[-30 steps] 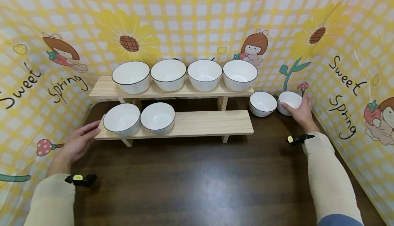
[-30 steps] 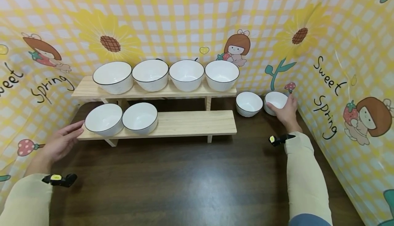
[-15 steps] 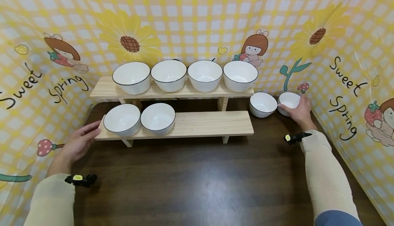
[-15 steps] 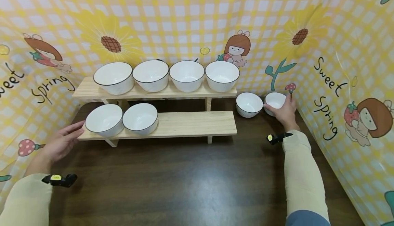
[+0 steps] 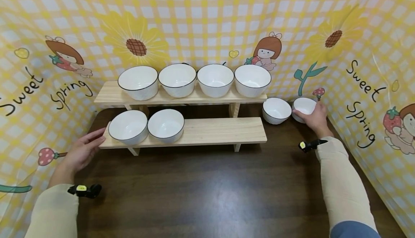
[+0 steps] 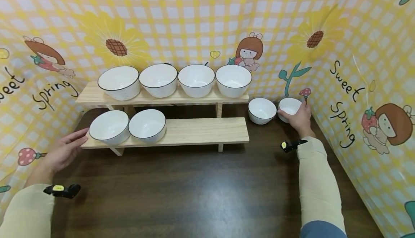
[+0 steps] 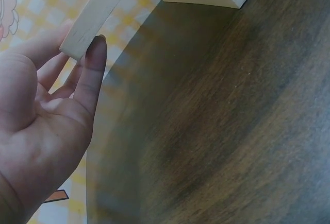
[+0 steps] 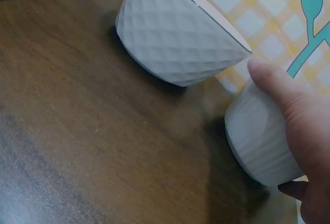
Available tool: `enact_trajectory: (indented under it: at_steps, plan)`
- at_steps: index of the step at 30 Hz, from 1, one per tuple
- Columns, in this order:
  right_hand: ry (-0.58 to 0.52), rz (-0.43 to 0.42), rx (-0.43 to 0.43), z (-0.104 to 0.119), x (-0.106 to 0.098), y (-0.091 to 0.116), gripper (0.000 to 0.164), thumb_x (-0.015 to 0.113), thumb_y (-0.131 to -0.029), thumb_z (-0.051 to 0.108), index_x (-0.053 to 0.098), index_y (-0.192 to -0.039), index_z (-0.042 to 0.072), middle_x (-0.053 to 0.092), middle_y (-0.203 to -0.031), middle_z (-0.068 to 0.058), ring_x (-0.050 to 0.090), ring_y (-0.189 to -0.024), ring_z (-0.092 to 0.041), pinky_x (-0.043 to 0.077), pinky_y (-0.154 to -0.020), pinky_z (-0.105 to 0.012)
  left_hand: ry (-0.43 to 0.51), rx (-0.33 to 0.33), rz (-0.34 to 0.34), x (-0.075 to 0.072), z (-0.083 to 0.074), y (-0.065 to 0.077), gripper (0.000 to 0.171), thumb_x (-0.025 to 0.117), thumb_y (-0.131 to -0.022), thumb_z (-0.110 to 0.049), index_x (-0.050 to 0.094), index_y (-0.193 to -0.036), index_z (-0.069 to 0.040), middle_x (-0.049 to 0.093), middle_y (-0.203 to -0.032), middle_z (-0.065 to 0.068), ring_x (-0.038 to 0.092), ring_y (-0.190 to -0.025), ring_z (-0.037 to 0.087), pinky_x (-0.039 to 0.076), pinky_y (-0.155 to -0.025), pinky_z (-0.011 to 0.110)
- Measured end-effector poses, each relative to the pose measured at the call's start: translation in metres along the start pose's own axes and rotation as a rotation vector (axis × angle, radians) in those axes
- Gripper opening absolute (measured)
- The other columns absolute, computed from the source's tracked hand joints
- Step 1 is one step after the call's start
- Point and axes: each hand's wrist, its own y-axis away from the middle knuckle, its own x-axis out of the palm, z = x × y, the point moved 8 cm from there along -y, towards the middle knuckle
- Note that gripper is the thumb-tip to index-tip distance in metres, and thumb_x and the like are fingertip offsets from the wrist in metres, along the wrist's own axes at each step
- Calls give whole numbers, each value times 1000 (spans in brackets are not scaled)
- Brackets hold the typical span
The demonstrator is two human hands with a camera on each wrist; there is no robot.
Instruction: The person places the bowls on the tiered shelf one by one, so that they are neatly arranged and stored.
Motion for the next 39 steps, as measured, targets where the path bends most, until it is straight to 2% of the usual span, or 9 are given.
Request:
enact_trajectory:
  at_steps: [10,16,25,32,39]
  plan:
    - [79,59,62,-2,0,1,108,76,-85,42,16,-149,-19,17,-147,-43,33,-128,-59,33,-109,-64,1,34,22,1,-2,0,29,65,-101,-14,74,-118,-36,66,-111,-27,61,-90,-2,51,-73,16]
    - [110,71,84,-4,0,2,109,75,-84,47,16,-150,-17,18,-148,-41,37,-125,-60,36,-106,-65,-8,24,17,0,-1,-1,29,66,-101,-14,73,-119,-36,66,-110,-27,62,-89,-2,52,-73,16]
    - [113,80,43,0,-2,6,107,74,-85,46,18,-148,-19,20,-144,-43,37,-123,-59,37,-103,-66,21,26,25,2,-2,-1,30,65,-101,-11,75,-117,-34,67,-110,-27,63,-91,-3,52,-75,15]
    - [126,84,5,0,-6,11,107,75,-84,44,19,-150,-18,20,-147,-43,34,-127,-58,36,-104,-65,-4,28,26,2,-2,-1,28,67,-100,-15,72,-120,-34,65,-110,-27,63,-92,-2,52,-75,16]
    - [130,45,-50,6,-12,18,103,77,-81,40,24,-147,-19,26,-142,-45,37,-124,-59,38,-100,-66,-18,30,29,3,-4,0,30,66,-101,-15,71,-124,-33,64,-112,-26,62,-92,-2,52,-76,16]
